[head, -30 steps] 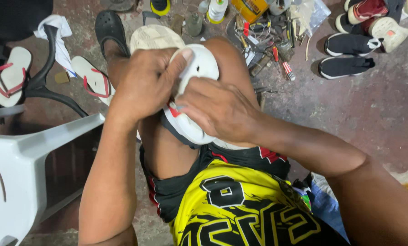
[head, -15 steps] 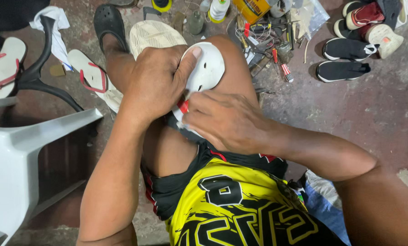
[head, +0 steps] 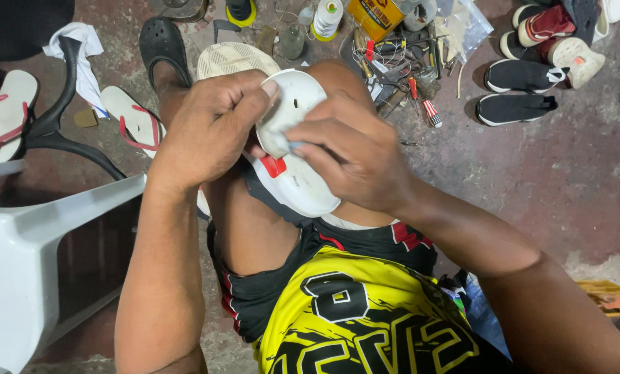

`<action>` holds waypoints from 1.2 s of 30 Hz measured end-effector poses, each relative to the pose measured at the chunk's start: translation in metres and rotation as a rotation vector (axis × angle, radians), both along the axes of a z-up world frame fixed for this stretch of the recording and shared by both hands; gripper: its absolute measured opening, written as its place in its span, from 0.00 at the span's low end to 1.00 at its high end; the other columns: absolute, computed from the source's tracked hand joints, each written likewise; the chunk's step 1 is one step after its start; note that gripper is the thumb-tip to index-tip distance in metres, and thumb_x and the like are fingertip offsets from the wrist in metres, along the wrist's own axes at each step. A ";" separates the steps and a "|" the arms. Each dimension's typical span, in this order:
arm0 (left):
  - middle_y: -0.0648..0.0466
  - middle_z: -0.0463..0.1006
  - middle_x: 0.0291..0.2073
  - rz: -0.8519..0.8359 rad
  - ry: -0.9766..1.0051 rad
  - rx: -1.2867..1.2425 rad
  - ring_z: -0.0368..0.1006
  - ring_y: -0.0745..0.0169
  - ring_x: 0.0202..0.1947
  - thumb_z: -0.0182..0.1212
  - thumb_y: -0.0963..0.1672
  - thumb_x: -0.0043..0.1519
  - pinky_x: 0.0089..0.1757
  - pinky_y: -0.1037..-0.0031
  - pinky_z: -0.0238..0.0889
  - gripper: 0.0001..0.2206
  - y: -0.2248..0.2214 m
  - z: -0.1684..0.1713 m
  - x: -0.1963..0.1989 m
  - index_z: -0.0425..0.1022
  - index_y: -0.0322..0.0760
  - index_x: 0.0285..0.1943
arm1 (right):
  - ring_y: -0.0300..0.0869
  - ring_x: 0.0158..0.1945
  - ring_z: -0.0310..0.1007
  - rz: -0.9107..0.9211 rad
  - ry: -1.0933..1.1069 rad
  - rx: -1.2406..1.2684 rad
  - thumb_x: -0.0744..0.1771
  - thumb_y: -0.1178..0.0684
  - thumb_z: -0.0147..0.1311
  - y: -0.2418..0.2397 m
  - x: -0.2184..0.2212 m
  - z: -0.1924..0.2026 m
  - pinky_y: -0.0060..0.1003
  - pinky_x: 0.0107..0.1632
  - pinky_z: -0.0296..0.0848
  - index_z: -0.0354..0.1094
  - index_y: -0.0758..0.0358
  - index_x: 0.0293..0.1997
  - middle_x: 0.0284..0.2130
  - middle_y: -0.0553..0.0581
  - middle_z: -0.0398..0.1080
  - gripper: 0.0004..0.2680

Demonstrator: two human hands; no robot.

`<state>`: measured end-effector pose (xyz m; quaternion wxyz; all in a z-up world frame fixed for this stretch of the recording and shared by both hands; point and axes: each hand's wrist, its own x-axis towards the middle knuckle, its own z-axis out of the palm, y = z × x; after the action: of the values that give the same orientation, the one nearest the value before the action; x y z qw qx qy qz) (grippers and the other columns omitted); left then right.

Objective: The person applies adhesive from a bottle to a shoe sole and the corresponding area of a shoe upper. They press the sole onto the shoe, wipe the edges with a cloth, and repeat the process across different sections of the footwear.

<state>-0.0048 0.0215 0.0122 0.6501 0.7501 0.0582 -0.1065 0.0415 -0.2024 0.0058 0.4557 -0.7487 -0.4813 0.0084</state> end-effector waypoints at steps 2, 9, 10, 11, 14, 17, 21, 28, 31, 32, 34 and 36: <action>0.53 0.75 0.22 0.014 -0.048 0.080 0.70 0.68 0.22 0.50 0.49 0.73 0.28 0.74 0.66 0.18 -0.001 -0.002 0.000 0.77 0.29 0.40 | 0.47 0.47 0.75 0.054 -0.082 -0.049 0.68 0.59 0.64 0.013 0.002 -0.003 0.39 0.48 0.75 0.71 0.62 0.54 0.44 0.56 0.70 0.10; 0.54 0.76 0.21 0.095 -0.048 0.096 0.73 0.68 0.19 0.48 0.50 0.71 0.26 0.73 0.68 0.19 -0.008 -0.002 -0.003 0.76 0.30 0.40 | 0.51 0.46 0.75 0.264 -0.180 -0.255 0.67 0.59 0.63 0.002 0.011 0.006 0.44 0.48 0.75 0.71 0.64 0.50 0.40 0.59 0.68 0.08; 0.54 0.77 0.22 0.106 -0.033 0.073 0.73 0.67 0.20 0.47 0.50 0.71 0.26 0.72 0.69 0.19 -0.008 -0.002 -0.001 0.76 0.32 0.41 | 0.51 0.45 0.74 0.269 -0.187 -0.261 0.67 0.59 0.63 0.000 0.016 0.008 0.44 0.47 0.74 0.72 0.63 0.49 0.40 0.59 0.67 0.08; 0.52 0.75 0.21 0.098 -0.099 0.150 0.72 0.66 0.20 0.47 0.51 0.72 0.28 0.71 0.67 0.20 -0.008 -0.003 0.002 0.76 0.30 0.39 | 0.51 0.44 0.74 0.274 -0.195 -0.267 0.66 0.58 0.63 -0.002 0.020 0.010 0.44 0.46 0.74 0.72 0.63 0.48 0.39 0.59 0.67 0.07; 0.48 0.71 0.20 0.091 -0.220 0.297 0.68 0.61 0.22 0.46 0.51 0.75 0.31 0.68 0.65 0.24 -0.006 -0.011 -0.002 0.74 0.26 0.36 | 0.49 0.46 0.74 0.224 -0.158 -0.148 0.69 0.58 0.61 -0.001 0.020 0.013 0.42 0.47 0.75 0.72 0.64 0.52 0.42 0.57 0.68 0.07; 0.48 0.69 0.21 0.086 -0.209 0.296 0.64 0.59 0.24 0.46 0.52 0.77 0.32 0.68 0.63 0.25 -0.005 -0.016 -0.002 0.73 0.26 0.35 | 0.49 0.46 0.74 0.147 -0.231 -0.094 0.69 0.58 0.61 0.016 0.012 0.004 0.41 0.46 0.74 0.71 0.64 0.53 0.42 0.57 0.68 0.08; 0.54 0.73 0.20 0.132 -0.110 0.196 0.68 0.66 0.22 0.47 0.52 0.74 0.29 0.72 0.65 0.23 -0.004 -0.010 -0.004 0.75 0.30 0.35 | 0.51 0.44 0.73 0.234 -0.198 -0.196 0.66 0.58 0.62 0.006 0.010 0.006 0.44 0.45 0.74 0.72 0.64 0.49 0.39 0.59 0.68 0.08; 0.56 0.73 0.19 0.207 -0.102 0.178 0.68 0.72 0.20 0.49 0.52 0.75 0.26 0.76 0.61 0.24 -0.009 -0.008 -0.005 0.75 0.30 0.32 | 0.52 0.46 0.72 0.169 -0.131 -0.071 0.67 0.58 0.61 0.012 0.005 -0.004 0.45 0.48 0.74 0.70 0.65 0.52 0.41 0.59 0.67 0.10; 0.56 0.72 0.18 0.224 -0.011 0.079 0.68 0.72 0.17 0.48 0.52 0.73 0.22 0.77 0.61 0.24 -0.012 -0.011 -0.005 0.75 0.31 0.33 | 0.53 0.46 0.72 0.162 -0.151 -0.051 0.68 0.59 0.61 0.018 0.013 -0.004 0.46 0.47 0.74 0.69 0.64 0.52 0.42 0.59 0.66 0.09; 0.57 0.73 0.19 0.241 0.008 0.063 0.68 0.72 0.17 0.48 0.52 0.72 0.22 0.77 0.63 0.23 -0.014 -0.011 -0.005 0.76 0.31 0.34 | 0.53 0.45 0.72 0.122 -0.156 -0.052 0.68 0.59 0.61 0.022 0.016 -0.004 0.46 0.45 0.72 0.69 0.65 0.53 0.41 0.60 0.66 0.09; 0.58 0.75 0.21 0.276 0.048 0.028 0.69 0.72 0.16 0.48 0.52 0.71 0.21 0.78 0.65 0.21 -0.018 -0.012 -0.005 0.78 0.33 0.37 | 0.53 0.45 0.72 0.075 -0.159 -0.048 0.68 0.59 0.61 0.027 0.015 -0.004 0.46 0.44 0.72 0.69 0.64 0.54 0.42 0.60 0.66 0.10; 0.57 0.76 0.21 0.260 0.036 0.032 0.70 0.72 0.18 0.48 0.52 0.72 0.22 0.78 0.66 0.22 -0.014 -0.011 -0.007 0.78 0.32 0.36 | 0.52 0.48 0.72 0.066 -0.160 -0.033 0.69 0.59 0.60 0.031 0.011 -0.003 0.45 0.47 0.74 0.68 0.62 0.54 0.45 0.59 0.66 0.09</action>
<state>-0.0121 0.0079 0.0016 0.6453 0.7444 0.1682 -0.0339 0.0530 -0.1715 0.0032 0.4029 -0.7381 -0.5405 -0.0283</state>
